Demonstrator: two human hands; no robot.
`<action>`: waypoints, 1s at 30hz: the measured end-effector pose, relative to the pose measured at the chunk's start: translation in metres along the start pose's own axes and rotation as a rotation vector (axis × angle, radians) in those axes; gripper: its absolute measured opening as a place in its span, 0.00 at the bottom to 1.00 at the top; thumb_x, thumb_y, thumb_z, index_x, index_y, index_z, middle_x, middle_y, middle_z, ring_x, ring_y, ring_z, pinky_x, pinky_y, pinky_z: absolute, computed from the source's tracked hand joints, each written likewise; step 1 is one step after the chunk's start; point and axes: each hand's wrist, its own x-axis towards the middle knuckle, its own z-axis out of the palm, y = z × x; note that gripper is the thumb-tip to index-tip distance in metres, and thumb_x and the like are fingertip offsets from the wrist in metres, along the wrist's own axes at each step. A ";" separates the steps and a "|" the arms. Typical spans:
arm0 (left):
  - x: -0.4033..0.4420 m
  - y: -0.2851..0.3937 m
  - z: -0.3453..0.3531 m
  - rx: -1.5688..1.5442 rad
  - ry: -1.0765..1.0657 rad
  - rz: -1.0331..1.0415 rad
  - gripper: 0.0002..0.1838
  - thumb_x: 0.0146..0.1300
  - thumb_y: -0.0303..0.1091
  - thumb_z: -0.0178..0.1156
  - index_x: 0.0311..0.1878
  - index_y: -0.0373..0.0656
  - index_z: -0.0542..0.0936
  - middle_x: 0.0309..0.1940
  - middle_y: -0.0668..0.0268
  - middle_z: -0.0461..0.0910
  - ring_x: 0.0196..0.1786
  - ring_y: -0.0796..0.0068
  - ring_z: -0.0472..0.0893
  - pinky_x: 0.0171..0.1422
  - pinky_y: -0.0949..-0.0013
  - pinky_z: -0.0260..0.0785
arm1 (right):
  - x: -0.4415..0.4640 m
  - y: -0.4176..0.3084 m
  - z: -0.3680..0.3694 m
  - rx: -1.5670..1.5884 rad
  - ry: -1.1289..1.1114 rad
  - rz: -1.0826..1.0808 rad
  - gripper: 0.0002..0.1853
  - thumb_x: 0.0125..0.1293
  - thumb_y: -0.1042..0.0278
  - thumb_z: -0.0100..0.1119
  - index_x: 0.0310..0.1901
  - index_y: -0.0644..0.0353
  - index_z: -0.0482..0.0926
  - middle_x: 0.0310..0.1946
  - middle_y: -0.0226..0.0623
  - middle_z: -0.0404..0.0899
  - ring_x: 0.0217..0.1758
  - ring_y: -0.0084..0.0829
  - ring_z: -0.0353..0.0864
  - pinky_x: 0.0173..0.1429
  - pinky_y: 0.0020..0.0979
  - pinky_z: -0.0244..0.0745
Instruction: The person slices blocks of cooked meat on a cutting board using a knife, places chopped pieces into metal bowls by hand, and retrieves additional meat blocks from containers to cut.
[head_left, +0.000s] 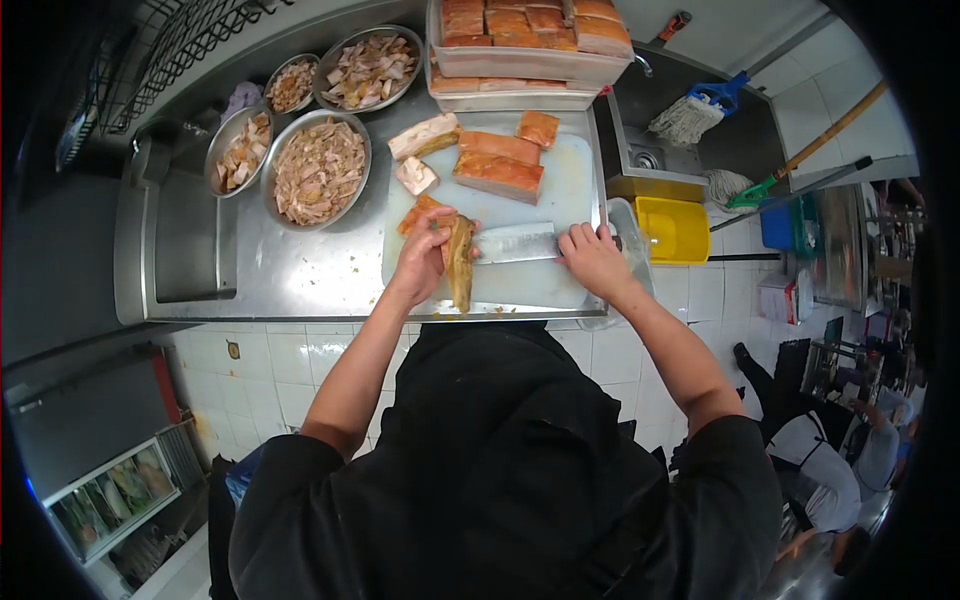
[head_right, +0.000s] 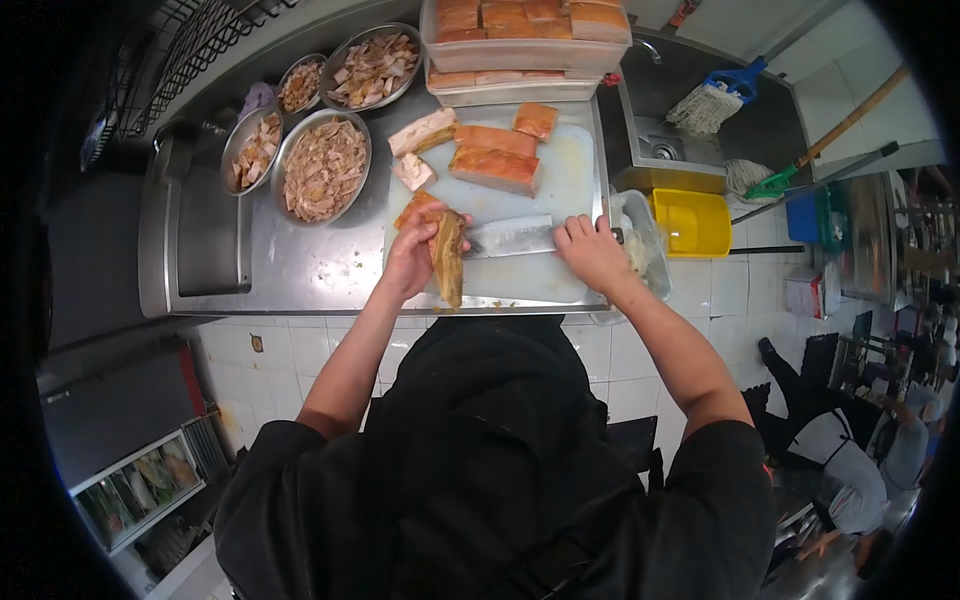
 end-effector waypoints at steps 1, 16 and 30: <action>0.003 -0.003 -0.003 0.028 0.029 -0.023 0.22 0.72 0.35 0.54 0.66 0.47 0.64 0.58 0.47 0.78 0.52 0.52 0.84 0.61 0.54 0.77 | -0.007 0.001 0.000 -0.038 0.011 -0.051 0.17 0.67 0.58 0.61 0.49 0.62 0.74 0.47 0.43 0.76 0.58 0.44 0.76 0.59 0.49 0.72; 0.027 -0.064 0.032 1.320 0.137 0.174 0.25 0.62 0.35 0.69 0.63 0.41 0.78 0.56 0.56 0.80 0.59 0.57 0.79 0.67 0.59 0.69 | -0.124 -0.003 -0.027 0.672 0.100 0.216 0.12 0.71 0.67 0.54 0.47 0.64 0.66 0.37 0.59 0.80 0.38 0.65 0.81 0.41 0.59 0.76; 0.039 -0.094 0.054 1.308 0.211 0.243 0.25 0.51 0.36 0.73 0.53 0.44 0.78 0.55 0.59 0.78 0.61 0.54 0.74 0.69 0.52 0.64 | -0.070 -0.013 -0.047 0.554 -0.051 0.196 0.10 0.68 0.72 0.52 0.44 0.71 0.68 0.26 0.60 0.82 0.32 0.62 0.84 0.40 0.57 0.79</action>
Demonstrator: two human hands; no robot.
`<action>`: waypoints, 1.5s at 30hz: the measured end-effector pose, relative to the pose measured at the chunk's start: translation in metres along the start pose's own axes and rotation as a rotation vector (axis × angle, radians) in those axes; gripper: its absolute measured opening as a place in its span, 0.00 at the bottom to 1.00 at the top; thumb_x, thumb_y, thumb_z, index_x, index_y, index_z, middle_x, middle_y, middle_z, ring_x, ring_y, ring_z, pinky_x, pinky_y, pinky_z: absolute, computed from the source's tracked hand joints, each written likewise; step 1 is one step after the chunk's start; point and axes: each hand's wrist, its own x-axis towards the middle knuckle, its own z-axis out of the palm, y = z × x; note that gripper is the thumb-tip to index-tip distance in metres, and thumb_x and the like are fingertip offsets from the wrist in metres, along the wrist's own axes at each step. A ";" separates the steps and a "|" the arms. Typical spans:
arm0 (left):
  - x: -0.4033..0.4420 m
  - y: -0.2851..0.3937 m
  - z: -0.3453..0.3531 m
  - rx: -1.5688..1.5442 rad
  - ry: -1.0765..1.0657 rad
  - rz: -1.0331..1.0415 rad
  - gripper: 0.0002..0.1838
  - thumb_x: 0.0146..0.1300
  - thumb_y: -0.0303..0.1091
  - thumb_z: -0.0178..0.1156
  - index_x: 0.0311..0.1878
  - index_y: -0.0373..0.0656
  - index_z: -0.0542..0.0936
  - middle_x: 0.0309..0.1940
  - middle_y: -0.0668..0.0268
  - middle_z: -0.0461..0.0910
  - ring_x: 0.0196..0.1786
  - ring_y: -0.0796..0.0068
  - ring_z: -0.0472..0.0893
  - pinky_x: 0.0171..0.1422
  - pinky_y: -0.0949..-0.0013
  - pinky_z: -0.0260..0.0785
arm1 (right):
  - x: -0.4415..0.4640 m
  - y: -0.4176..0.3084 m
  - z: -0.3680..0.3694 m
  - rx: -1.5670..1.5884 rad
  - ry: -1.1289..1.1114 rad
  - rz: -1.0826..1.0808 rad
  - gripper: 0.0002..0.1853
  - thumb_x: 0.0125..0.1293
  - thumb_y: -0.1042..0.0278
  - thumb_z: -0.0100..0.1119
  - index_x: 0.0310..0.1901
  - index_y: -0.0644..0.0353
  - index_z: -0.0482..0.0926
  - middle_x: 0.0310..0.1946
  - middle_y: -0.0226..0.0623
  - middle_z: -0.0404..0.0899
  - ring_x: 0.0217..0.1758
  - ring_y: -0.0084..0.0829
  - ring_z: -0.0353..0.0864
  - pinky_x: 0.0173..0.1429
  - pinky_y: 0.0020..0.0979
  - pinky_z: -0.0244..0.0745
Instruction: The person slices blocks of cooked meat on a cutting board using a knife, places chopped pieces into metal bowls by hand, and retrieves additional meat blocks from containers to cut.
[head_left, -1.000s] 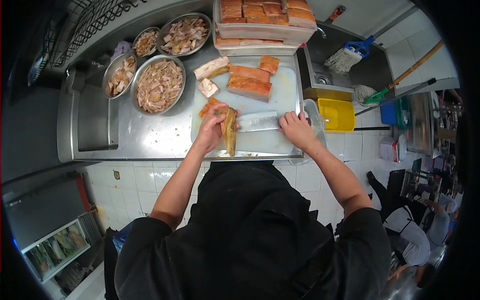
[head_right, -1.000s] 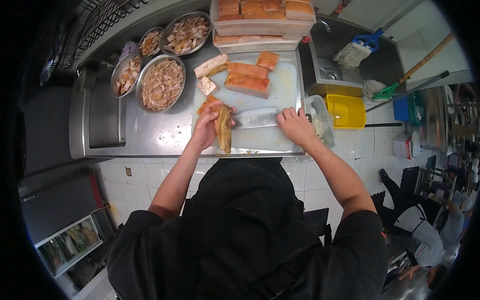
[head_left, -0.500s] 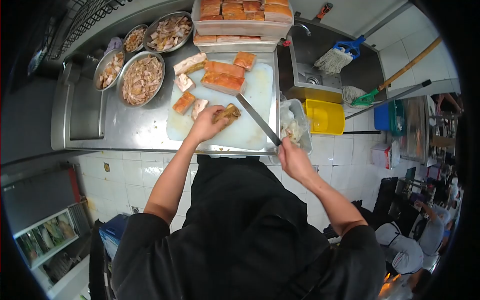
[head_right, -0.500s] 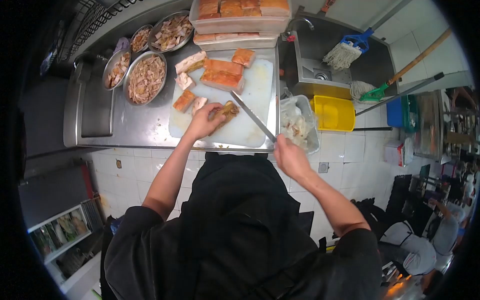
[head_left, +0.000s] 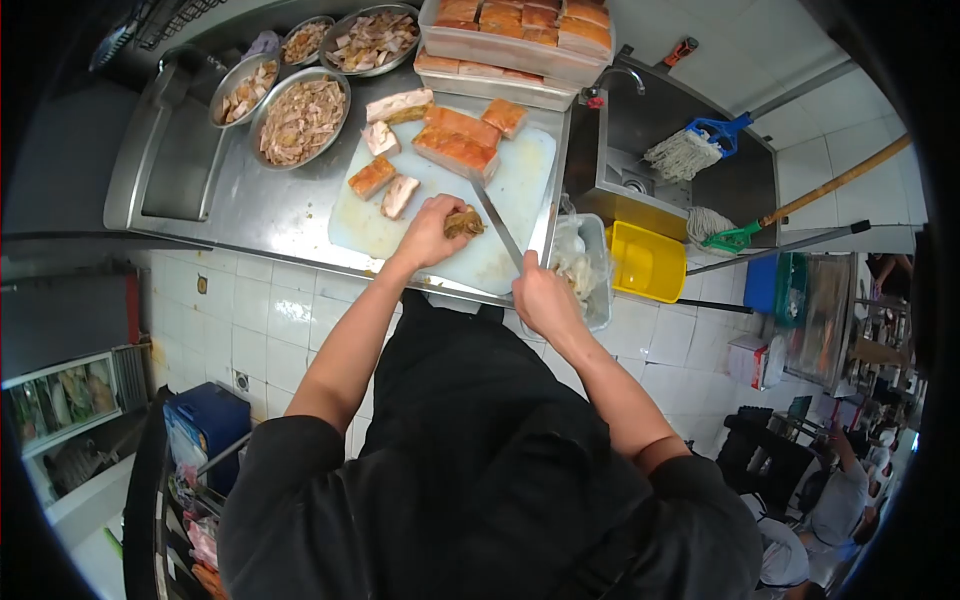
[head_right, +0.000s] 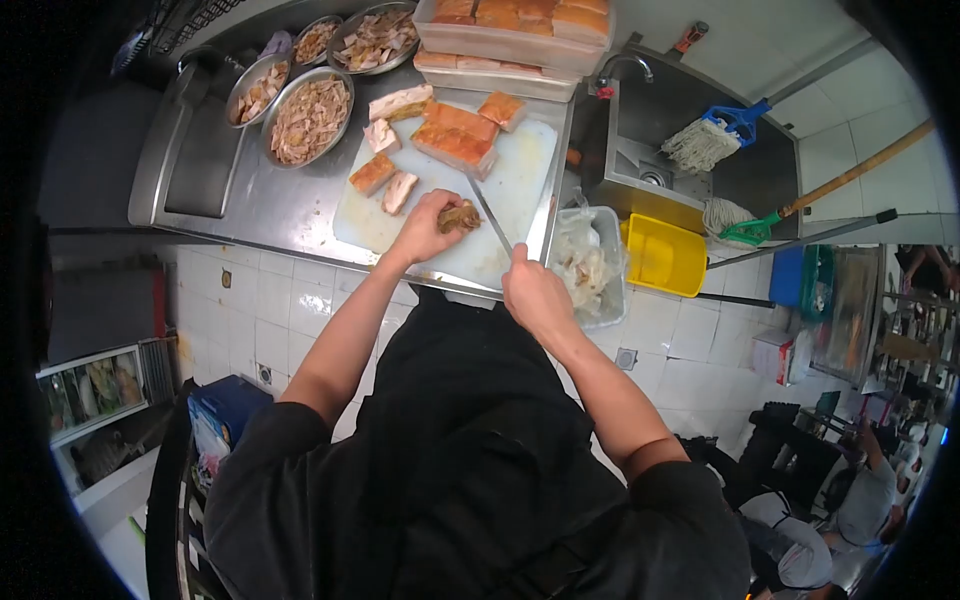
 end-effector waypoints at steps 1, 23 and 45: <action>-0.003 0.004 0.000 0.092 0.050 0.036 0.25 0.51 0.35 0.73 0.53 0.43 0.78 0.54 0.59 0.79 0.60 0.54 0.75 0.67 0.53 0.66 | 0.001 0.000 0.000 0.001 -0.004 0.000 0.10 0.68 0.72 0.52 0.44 0.71 0.68 0.26 0.60 0.82 0.32 0.62 0.84 0.40 0.57 0.79; -0.008 -0.013 -0.007 0.080 0.067 0.256 0.20 0.53 0.31 0.71 0.47 0.38 0.77 0.48 0.57 0.77 0.55 0.50 0.75 0.62 0.54 0.69 | -0.004 -0.068 -0.001 -0.057 -0.242 0.210 0.08 0.66 0.78 0.48 0.46 0.69 0.66 0.32 0.63 0.83 0.39 0.63 0.86 0.46 0.57 0.80; -0.002 -0.016 -0.012 -0.007 -0.011 0.235 0.19 0.54 0.33 0.74 0.46 0.38 0.79 0.48 0.56 0.79 0.55 0.50 0.76 0.61 0.54 0.72 | 0.026 -0.065 0.040 -0.091 -0.177 0.299 0.08 0.70 0.75 0.43 0.49 0.66 0.65 0.33 0.61 0.84 0.42 0.60 0.86 0.48 0.58 0.79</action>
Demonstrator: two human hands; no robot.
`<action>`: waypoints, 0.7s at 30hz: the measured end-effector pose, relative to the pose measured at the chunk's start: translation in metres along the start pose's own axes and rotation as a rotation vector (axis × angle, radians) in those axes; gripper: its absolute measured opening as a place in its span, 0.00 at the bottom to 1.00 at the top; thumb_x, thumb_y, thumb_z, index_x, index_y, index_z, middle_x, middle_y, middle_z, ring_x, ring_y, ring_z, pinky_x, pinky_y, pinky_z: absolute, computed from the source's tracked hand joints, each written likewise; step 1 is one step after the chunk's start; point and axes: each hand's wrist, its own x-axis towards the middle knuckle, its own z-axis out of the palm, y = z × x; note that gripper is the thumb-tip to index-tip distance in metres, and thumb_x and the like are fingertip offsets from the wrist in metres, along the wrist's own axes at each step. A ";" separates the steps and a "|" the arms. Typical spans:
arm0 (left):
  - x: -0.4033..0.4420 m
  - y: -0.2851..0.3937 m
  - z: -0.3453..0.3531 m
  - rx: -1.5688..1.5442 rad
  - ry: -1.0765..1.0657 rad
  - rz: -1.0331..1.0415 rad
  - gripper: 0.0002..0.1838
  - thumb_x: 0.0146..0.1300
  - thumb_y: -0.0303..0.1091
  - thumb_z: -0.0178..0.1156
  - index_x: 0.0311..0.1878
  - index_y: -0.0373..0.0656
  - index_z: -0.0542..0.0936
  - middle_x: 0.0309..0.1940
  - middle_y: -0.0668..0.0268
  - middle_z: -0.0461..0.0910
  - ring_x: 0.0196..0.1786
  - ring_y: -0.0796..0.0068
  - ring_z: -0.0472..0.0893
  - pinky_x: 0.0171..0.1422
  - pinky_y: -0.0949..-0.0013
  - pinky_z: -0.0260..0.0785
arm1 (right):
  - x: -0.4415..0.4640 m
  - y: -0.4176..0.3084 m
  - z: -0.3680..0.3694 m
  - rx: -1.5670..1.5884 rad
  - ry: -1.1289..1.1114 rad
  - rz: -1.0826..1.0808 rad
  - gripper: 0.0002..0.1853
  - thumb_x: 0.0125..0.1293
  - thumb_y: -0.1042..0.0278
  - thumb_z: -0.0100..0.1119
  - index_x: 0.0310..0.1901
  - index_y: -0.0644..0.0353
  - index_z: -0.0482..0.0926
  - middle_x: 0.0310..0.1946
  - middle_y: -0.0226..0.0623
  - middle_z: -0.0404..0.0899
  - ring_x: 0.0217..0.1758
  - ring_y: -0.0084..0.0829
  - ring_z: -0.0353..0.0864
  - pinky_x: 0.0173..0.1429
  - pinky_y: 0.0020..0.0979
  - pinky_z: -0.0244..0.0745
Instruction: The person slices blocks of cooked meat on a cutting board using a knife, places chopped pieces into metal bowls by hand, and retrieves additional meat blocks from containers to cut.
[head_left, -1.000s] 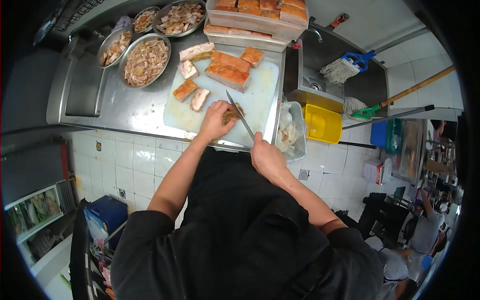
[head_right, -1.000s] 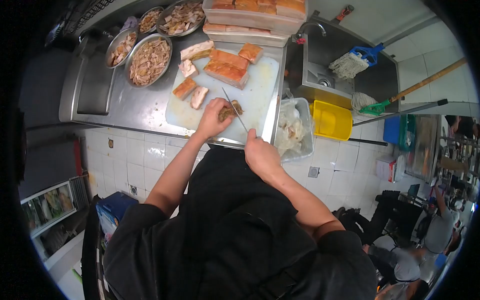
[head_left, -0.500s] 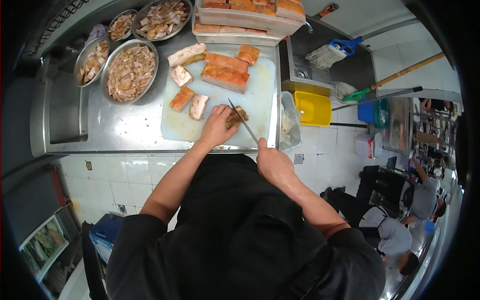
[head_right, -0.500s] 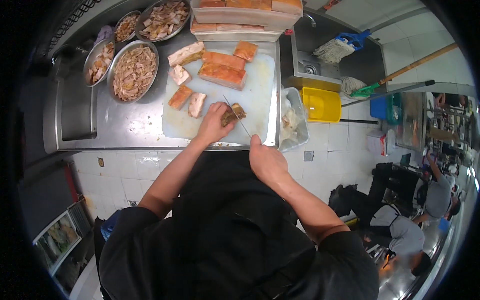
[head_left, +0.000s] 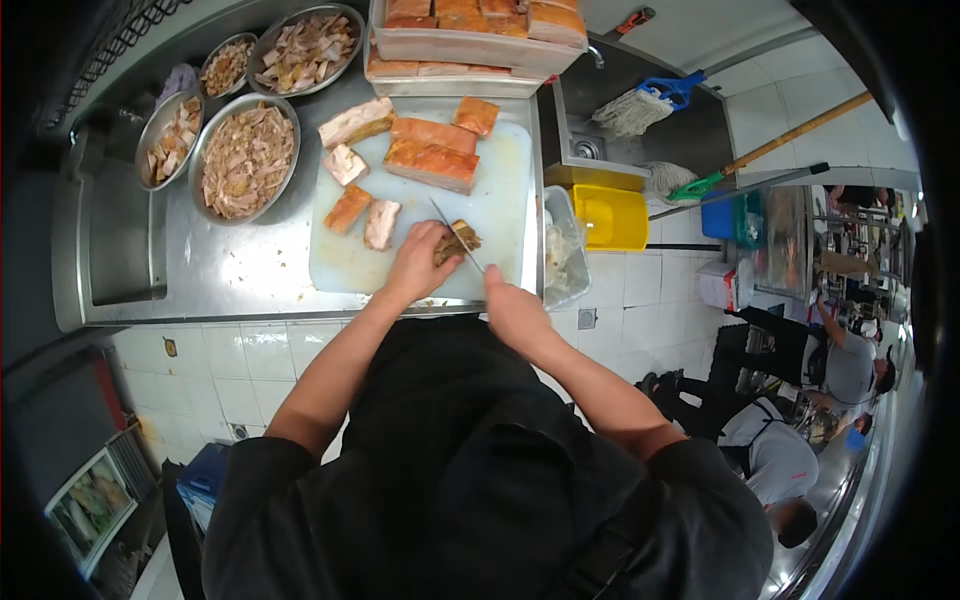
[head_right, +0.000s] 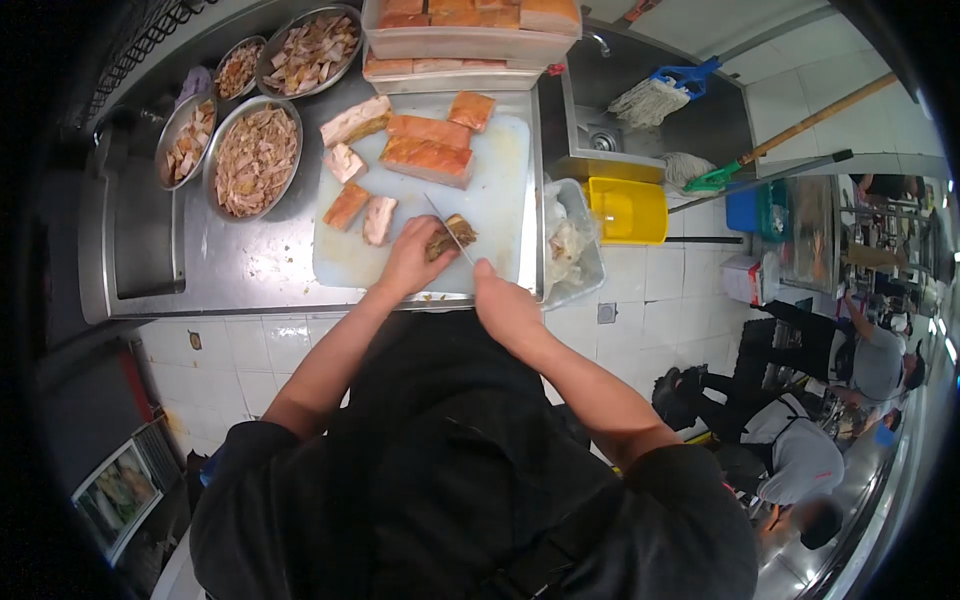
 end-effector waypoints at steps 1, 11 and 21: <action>-0.002 -0.002 0.000 0.012 0.001 0.009 0.20 0.53 0.33 0.74 0.46 0.38 0.79 0.48 0.56 0.79 0.55 0.50 0.76 0.61 0.54 0.72 | 0.006 0.001 0.005 0.002 0.013 -0.002 0.08 0.70 0.75 0.43 0.49 0.66 0.65 0.33 0.61 0.84 0.42 0.60 0.86 0.48 0.58 0.79; 0.000 0.007 -0.002 0.326 0.083 -0.171 0.23 0.49 0.30 0.69 0.49 0.37 0.77 0.45 0.52 0.78 0.54 0.47 0.77 0.60 0.53 0.71 | -0.016 0.035 -0.012 0.192 0.232 -0.137 0.12 0.67 0.76 0.48 0.51 0.67 0.65 0.27 0.60 0.82 0.34 0.63 0.84 0.41 0.61 0.76; 0.029 0.020 -0.007 0.189 -0.276 0.011 0.19 0.56 0.26 0.68 0.52 0.40 0.80 0.45 0.55 0.81 0.49 0.52 0.81 0.60 0.58 0.75 | -0.034 0.074 0.002 0.148 0.177 0.004 0.11 0.69 0.73 0.49 0.50 0.66 0.65 0.27 0.61 0.82 0.33 0.66 0.83 0.40 0.62 0.75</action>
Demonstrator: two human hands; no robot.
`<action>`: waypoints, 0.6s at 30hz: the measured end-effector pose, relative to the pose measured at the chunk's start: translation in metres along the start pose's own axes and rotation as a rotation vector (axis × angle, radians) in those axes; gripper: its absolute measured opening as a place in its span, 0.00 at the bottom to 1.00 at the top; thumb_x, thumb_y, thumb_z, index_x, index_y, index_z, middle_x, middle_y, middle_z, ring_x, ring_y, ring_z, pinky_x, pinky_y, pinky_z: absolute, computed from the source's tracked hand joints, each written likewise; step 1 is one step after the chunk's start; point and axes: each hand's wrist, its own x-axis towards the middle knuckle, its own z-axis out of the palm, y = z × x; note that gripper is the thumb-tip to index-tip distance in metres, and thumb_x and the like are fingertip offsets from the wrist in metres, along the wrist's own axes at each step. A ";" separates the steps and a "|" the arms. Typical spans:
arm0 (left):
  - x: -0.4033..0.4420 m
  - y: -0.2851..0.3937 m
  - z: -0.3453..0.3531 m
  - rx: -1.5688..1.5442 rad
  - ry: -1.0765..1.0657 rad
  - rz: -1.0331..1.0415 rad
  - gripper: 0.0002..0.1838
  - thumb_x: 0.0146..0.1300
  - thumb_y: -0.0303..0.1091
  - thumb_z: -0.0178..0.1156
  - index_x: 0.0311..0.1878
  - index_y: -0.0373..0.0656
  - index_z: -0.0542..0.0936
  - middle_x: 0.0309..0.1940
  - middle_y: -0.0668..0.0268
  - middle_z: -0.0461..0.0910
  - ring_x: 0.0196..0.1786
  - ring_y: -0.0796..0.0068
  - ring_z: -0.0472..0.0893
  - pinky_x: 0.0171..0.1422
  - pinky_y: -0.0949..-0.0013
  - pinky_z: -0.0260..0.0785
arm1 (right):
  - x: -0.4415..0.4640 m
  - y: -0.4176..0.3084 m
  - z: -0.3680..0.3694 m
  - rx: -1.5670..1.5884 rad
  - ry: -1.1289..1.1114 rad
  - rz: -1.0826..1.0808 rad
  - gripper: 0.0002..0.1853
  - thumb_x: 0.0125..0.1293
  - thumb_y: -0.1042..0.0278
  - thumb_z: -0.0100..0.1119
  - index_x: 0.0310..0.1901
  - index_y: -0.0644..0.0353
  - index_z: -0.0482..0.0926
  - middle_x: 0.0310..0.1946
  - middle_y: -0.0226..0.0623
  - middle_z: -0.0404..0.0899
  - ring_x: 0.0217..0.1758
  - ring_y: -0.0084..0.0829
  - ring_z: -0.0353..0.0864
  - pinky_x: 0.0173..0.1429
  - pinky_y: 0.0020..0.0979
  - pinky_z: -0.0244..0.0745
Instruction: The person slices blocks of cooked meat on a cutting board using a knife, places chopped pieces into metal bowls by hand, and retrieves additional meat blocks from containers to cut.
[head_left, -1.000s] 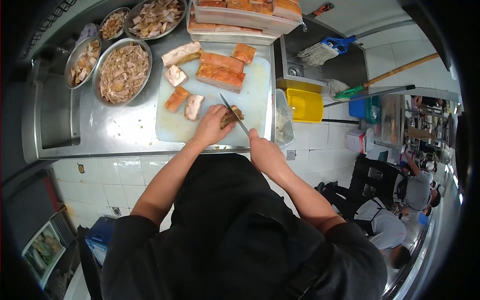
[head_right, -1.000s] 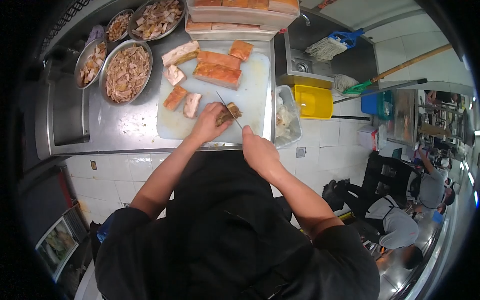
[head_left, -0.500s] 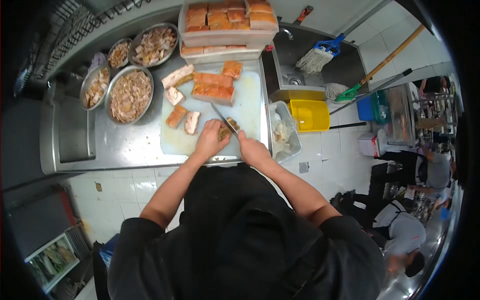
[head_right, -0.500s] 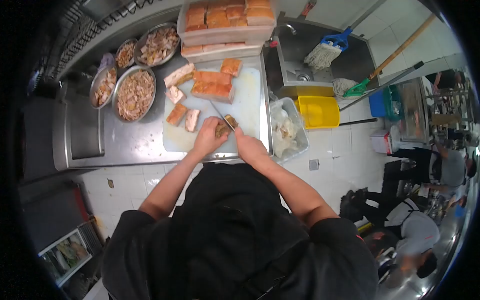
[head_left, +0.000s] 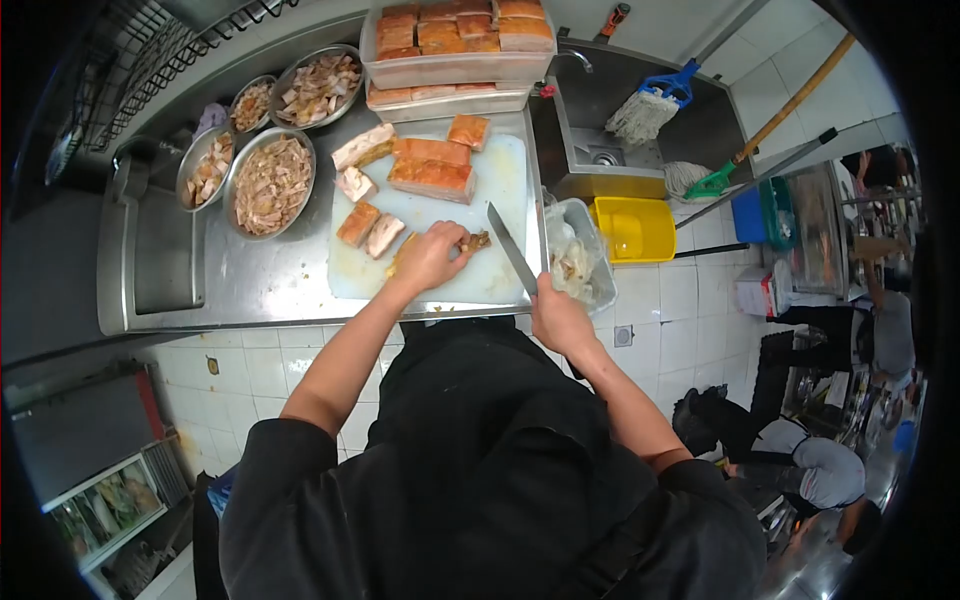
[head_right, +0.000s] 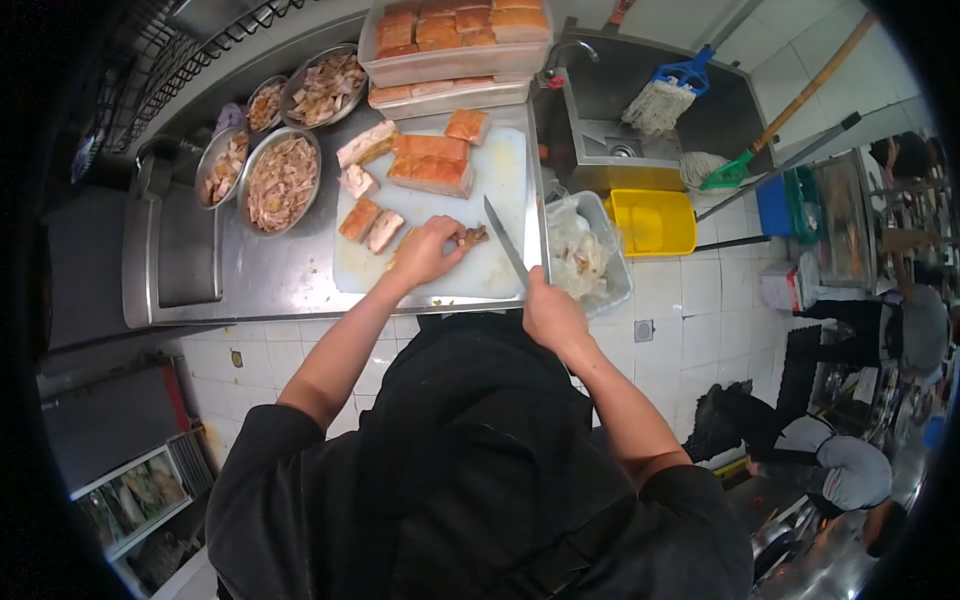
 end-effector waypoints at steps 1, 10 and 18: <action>-0.005 0.002 0.007 -0.004 -0.006 0.002 0.19 0.56 0.26 0.68 0.52 0.40 0.80 0.45 0.55 0.81 0.49 0.52 0.81 0.60 0.58 0.75 | -0.002 -0.006 -0.001 0.024 0.013 0.008 0.12 0.68 0.73 0.49 0.50 0.66 0.65 0.27 0.61 0.82 0.33 0.65 0.83 0.40 0.62 0.75; -0.014 0.011 0.031 -0.340 0.240 -0.001 0.15 0.55 0.22 0.68 0.46 0.38 0.78 0.42 0.58 0.77 0.50 0.53 0.78 0.56 0.57 0.75 | -0.010 -0.050 -0.016 -0.030 -0.028 0.021 0.13 0.68 0.73 0.51 0.51 0.67 0.64 0.26 0.61 0.82 0.32 0.64 0.83 0.39 0.61 0.75; -0.016 0.008 0.042 -0.194 0.226 0.139 0.15 0.55 0.24 0.67 0.46 0.38 0.78 0.46 0.55 0.80 0.54 0.51 0.79 0.57 0.56 0.74 | -0.026 -0.068 -0.021 -0.073 -0.174 0.119 0.14 0.66 0.75 0.50 0.52 0.69 0.65 0.30 0.61 0.84 0.38 0.62 0.86 0.43 0.58 0.78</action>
